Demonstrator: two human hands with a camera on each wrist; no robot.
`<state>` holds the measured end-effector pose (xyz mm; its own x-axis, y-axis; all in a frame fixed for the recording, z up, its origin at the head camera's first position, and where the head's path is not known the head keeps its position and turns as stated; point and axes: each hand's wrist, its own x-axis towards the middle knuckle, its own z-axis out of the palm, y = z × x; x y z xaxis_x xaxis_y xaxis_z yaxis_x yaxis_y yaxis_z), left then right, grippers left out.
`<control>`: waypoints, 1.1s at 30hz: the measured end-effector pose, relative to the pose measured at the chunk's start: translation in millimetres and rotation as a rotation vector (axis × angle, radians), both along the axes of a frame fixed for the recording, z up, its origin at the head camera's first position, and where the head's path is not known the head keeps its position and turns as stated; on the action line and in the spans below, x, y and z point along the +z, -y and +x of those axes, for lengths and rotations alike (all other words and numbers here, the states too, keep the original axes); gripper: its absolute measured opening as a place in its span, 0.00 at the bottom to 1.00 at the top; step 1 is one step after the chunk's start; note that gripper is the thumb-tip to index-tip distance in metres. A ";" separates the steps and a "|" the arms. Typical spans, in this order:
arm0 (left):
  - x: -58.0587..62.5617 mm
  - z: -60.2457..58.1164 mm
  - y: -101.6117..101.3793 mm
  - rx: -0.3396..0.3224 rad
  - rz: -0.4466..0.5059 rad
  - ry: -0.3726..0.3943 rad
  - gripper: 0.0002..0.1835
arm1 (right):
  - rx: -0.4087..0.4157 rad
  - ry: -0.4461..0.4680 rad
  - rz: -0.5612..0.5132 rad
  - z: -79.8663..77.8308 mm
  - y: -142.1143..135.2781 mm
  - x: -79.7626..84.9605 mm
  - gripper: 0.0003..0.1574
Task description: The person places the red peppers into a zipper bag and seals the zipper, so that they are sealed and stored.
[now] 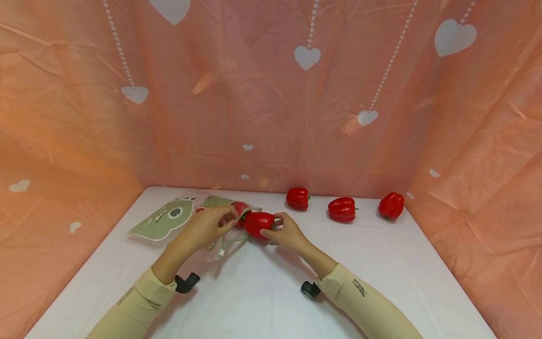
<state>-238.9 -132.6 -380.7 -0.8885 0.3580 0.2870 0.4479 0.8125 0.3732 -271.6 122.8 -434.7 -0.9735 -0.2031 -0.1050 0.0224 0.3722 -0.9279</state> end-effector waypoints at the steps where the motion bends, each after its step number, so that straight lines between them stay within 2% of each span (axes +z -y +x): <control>1: 0.0 0.0 -0.1 0.001 0.002 0.005 0.06 | -0.001 -0.004 0.003 0.1 0.9 0.5 0.42; 9: -0.4 -0.5 -0.2 -0.003 0.010 0.004 0.07 | 0.009 0.001 -0.031 -1.1 9.1 -0.7 0.42; 15: -1.6 -0.4 0.0 -0.012 0.011 0.004 0.08 | 0.001 0.006 0.004 -1.2 17.2 -1.7 0.43; 24: -3.8 0.3 1.4 -0.015 0.001 -0.010 0.08 | -0.004 -0.007 -0.036 -1.3 26.0 -1.6 0.41; 33: -1.0 -0.4 2.1 -0.012 0.006 -0.012 0.10 | -0.051 0.023 -0.054 -3.6 29.0 -2.1 0.40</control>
